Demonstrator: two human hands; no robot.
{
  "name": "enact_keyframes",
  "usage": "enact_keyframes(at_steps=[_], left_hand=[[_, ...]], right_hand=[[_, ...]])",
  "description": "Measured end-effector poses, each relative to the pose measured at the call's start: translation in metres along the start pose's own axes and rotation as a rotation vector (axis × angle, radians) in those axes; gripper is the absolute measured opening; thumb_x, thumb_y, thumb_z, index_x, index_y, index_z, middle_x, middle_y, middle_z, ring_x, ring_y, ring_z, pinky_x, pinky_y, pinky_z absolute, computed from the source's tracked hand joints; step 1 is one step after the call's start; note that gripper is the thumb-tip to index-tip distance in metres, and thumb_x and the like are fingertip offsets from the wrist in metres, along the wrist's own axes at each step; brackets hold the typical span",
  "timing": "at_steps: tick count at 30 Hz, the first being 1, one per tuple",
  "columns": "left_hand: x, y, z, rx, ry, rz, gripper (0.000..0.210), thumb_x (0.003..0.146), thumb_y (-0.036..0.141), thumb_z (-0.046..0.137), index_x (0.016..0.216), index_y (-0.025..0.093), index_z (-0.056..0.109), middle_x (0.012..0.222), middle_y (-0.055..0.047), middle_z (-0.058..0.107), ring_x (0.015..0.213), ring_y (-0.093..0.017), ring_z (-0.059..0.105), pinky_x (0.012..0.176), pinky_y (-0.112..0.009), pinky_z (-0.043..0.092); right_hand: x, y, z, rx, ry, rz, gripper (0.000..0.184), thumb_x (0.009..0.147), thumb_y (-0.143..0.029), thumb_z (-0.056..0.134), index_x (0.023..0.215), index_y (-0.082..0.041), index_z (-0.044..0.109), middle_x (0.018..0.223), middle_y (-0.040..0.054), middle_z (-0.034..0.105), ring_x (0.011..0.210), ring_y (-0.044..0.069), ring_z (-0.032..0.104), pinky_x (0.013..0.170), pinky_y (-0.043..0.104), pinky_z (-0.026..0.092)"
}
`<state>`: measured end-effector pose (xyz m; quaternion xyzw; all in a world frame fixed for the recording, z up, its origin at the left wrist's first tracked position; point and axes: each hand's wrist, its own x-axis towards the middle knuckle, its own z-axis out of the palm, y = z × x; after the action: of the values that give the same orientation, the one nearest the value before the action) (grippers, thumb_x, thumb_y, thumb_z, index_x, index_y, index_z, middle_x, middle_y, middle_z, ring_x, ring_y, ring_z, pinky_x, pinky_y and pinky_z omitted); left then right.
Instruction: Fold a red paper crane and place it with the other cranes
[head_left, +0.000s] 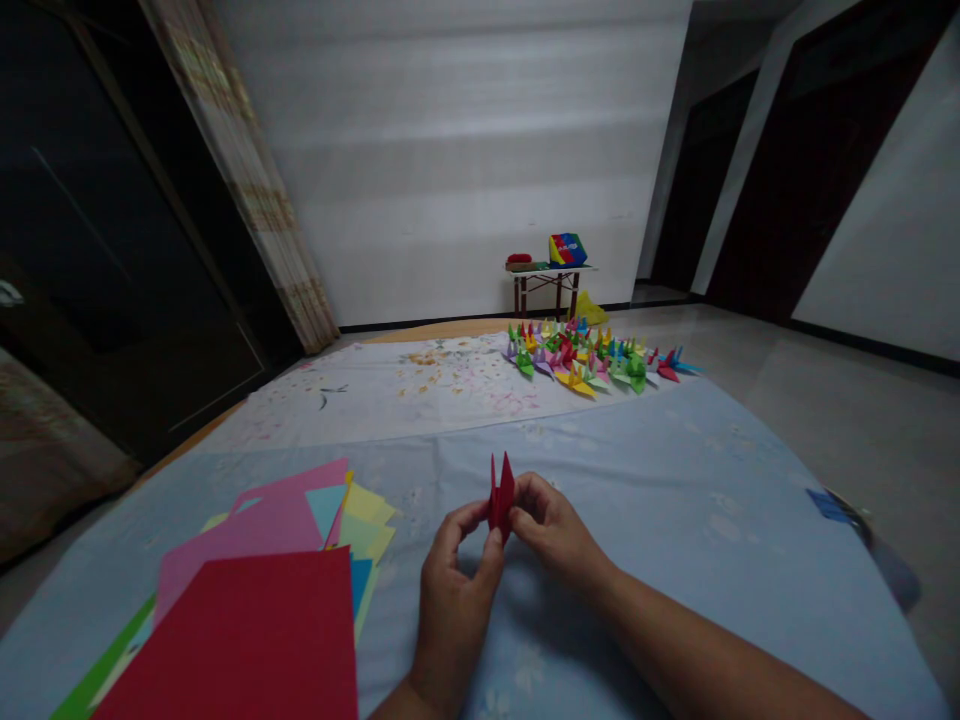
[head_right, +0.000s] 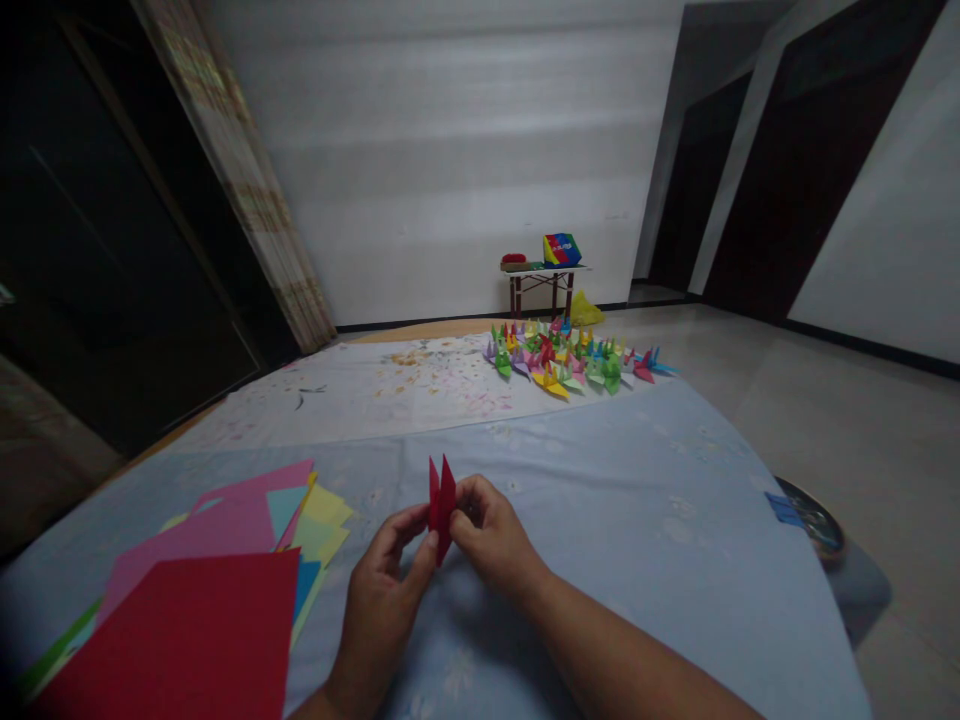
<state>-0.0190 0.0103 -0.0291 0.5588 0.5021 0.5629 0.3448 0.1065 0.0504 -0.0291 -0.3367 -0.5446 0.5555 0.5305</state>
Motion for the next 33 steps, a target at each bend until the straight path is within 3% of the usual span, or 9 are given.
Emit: enact_keyframes(at_steps=[5, 9, 19, 26, 33], left_hand=[[-0.001, 0.000, -0.001, 0.002, 0.000, 0.003, 0.026, 0.078, 0.030, 0.057, 0.102, 0.018, 0.059, 0.102, -0.008, 0.065, 0.097, -0.022, 0.059, 0.088, -0.034, 0.043], [0.000, -0.002, 0.001, -0.112, 0.053, -0.077, 0.036, 0.078, 0.033, 0.056, 0.110, 0.018, 0.051, 0.105, -0.009, 0.063, 0.097, -0.022, 0.059, 0.081, -0.032, 0.047], [0.004, 0.009, 0.000, -0.127, -0.007, -0.149, 0.027, 0.075, 0.036, 0.059, 0.092, 0.015, 0.062, 0.088, -0.007, 0.068, 0.079, -0.020, 0.063, 0.069, -0.028, 0.048], [0.013, 0.001, -0.001, -0.303, -0.103, -0.209, 0.029, 0.073, 0.033, 0.064, 0.096, 0.014, 0.064, 0.090, -0.007, 0.070, 0.085, -0.020, 0.063, 0.080, -0.029, 0.046], [0.017, -0.004, -0.002, -0.589, -0.240, -0.310, 0.042, 0.073, 0.029, 0.067, 0.111, 0.016, 0.058, 0.107, -0.011, 0.065, 0.098, -0.021, 0.060, 0.089, -0.033, 0.042]], right_hand=[[0.000, 0.002, 0.000, 0.012, -0.015, -0.008, 0.018, 0.072, -0.030, 0.062, 0.077, -0.017, 0.051, 0.070, -0.0008, 0.057, 0.063, 0.011, 0.052, 0.062, 0.025, 0.042], [-0.001, 0.000, 0.000, 0.036, -0.038, 0.006, 0.019, 0.072, -0.031, 0.062, 0.079, -0.017, 0.051, 0.072, -0.0003, 0.058, 0.064, 0.012, 0.053, 0.063, 0.025, 0.042], [-0.003, 0.000, 0.002, -0.072, -0.013, -0.011, 0.015, 0.073, -0.029, 0.060, 0.078, -0.016, 0.053, 0.073, 0.0004, 0.059, 0.066, 0.012, 0.053, 0.065, 0.026, 0.042], [-0.002, -0.008, 0.002, 0.022, 0.012, 0.043, 0.011, 0.066, -0.020, 0.055, 0.075, -0.016, 0.052, 0.068, -0.0015, 0.057, 0.060, 0.010, 0.051, 0.059, 0.023, 0.041], [-0.002, -0.011, 0.000, 0.119, -0.072, 0.157, 0.015, 0.062, -0.017, 0.051, 0.077, -0.016, 0.054, 0.066, -0.0011, 0.059, 0.058, 0.011, 0.053, 0.057, 0.023, 0.042]])
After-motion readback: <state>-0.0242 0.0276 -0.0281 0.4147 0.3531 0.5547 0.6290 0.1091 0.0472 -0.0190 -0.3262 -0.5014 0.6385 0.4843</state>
